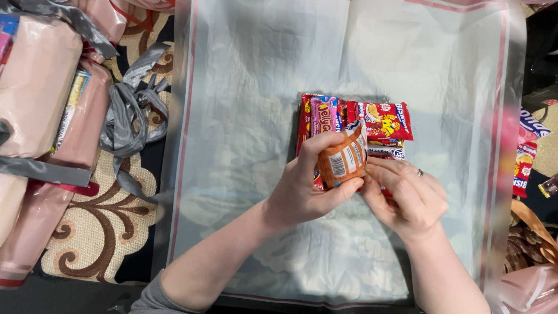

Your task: The person arranges snacks into a floral-themed gift box by placing several snack packages and candy bars onto a sheet of paper.

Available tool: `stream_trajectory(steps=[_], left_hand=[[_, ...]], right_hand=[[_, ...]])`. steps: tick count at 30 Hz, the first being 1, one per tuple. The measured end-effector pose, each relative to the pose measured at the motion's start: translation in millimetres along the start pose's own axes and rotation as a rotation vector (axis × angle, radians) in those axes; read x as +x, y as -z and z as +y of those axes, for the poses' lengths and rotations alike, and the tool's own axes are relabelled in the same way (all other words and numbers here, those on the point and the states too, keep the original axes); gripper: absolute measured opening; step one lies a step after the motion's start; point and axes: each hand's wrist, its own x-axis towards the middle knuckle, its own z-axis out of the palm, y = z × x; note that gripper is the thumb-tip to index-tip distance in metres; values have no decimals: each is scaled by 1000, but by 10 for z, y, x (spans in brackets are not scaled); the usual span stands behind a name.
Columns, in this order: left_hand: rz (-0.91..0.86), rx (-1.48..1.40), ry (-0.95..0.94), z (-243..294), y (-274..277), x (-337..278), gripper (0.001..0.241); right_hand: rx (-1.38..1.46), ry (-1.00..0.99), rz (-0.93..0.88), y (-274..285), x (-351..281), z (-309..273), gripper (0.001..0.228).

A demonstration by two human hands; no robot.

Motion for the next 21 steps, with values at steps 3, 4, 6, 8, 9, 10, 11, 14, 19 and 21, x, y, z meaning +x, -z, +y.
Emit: stream_trajectory(steps=[3, 4, 6, 8, 9, 10, 11, 14, 19, 21], left_hand=[[-1, -36, 29, 21, 12, 11, 60], [-4, -48, 30, 23, 12, 12, 61], [-7, -41, 27, 10, 14, 7, 61], [-8, -32, 27, 10, 22, 7, 62], [-14, -46, 21, 15, 22, 10, 61], [-20, -60, 16, 21, 22, 14, 61], [-19, -59, 16, 29, 33, 19, 61], [-9, -87, 40, 62, 28, 16, 63], [6, -61, 201, 187, 58, 51, 65], [13, -39, 225, 205, 41, 66, 65]], right_hand=[[6, -16, 25, -6, -15, -2, 2], [9, -20, 34, -3, -26, 3, 2], [28, -31, 40, -3, -30, -13, 2], [51, -42, 45, -5, -47, -18, 3], [66, -59, 48, 1, -69, -15, 3], [81, -75, 51, 7, -90, -12, 3], [82, -75, 52, 24, -31, -14, 3], [260, -115, 1, 67, 63, -24, 6], [14, 29, 72, 49, 46, 46, 15], [12, 89, 19, 105, 129, 29, 12]])
